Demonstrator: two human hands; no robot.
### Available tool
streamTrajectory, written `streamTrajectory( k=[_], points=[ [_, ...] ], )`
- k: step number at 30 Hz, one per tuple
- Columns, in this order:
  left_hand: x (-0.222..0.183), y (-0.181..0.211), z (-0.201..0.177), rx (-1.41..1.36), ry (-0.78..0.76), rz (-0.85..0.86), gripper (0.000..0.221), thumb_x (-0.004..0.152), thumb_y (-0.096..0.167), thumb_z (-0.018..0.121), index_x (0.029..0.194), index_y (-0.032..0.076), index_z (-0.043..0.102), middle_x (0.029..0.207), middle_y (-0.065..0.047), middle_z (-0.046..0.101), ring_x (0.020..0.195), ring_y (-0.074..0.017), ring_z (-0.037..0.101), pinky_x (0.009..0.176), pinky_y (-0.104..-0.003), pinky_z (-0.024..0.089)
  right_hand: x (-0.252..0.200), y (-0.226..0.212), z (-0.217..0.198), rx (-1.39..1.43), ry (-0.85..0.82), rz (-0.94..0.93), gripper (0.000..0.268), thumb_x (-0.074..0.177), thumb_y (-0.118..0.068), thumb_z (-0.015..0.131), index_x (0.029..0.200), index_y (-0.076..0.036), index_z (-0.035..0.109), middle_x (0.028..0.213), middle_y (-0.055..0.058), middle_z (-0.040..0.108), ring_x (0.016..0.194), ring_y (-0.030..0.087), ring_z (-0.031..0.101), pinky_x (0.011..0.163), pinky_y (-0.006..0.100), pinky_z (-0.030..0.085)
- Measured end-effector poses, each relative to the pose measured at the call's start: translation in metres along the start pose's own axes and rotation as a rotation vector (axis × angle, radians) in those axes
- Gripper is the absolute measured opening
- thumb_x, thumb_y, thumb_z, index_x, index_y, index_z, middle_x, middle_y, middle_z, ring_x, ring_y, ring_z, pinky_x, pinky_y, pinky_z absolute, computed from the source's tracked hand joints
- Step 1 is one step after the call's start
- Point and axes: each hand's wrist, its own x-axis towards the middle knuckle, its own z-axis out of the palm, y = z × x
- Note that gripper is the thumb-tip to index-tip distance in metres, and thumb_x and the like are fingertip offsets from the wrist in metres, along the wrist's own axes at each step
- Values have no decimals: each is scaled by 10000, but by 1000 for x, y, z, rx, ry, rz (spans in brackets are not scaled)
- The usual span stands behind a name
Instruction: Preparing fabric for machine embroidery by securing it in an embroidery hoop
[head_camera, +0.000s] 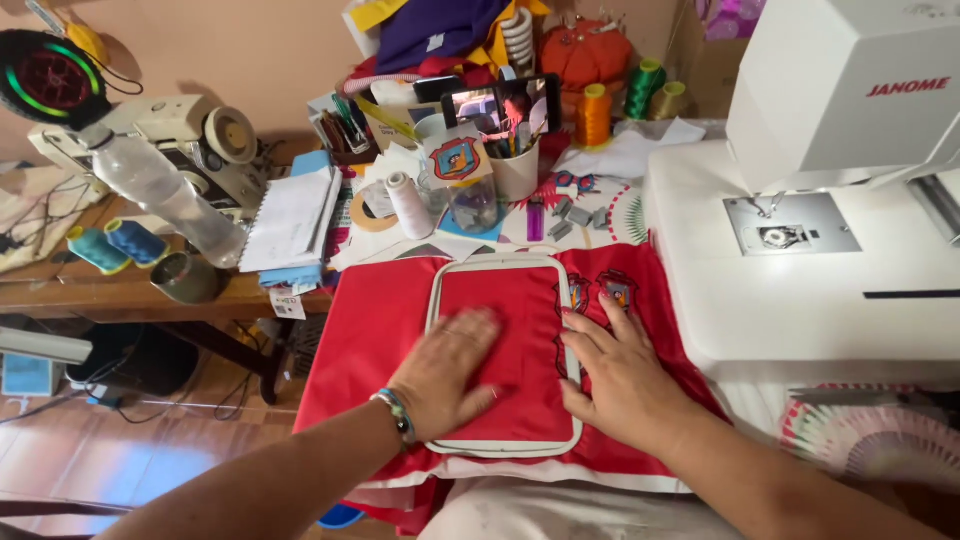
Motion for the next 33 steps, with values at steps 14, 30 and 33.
streamTrajectory(
  k=[14, 30, 33],
  points=[
    [31, -48, 15, 81, 16, -596, 1009, 936, 770, 354, 1621, 59, 147, 1687, -150, 192, 1564, -312, 134, 1255, -465, 89, -30, -29, -13, -230, -91, -178, 546, 912, -474, 608, 1268, -66, 677, 1401, 128, 621, 1416, 320, 454, 1221, 636, 203],
    [30, -51, 17, 38, 85, -577, 1054, 893, 798, 401, 1611, 54, 194, 1696, -142, 184, 1558, -325, 164, 1243, -513, 110, -87, 18, -112, -329, -362, 703, 320, 911, -534, 558, 1057, -278, 681, 1020, -39, 783, 987, 297, 744, 803, 485, 578],
    [29, -54, 22, 84, 71, -562, 1053, 901, 806, 360, 1618, 59, 170, 1696, -136, 183, 1556, -324, 163, 1242, -510, 115, -82, 19, -106, -99, -306, 829, 379, 897, -526, 604, 1172, -302, 738, 1084, -13, 769, 979, 234, 739, 875, 400, 556]
  ],
)
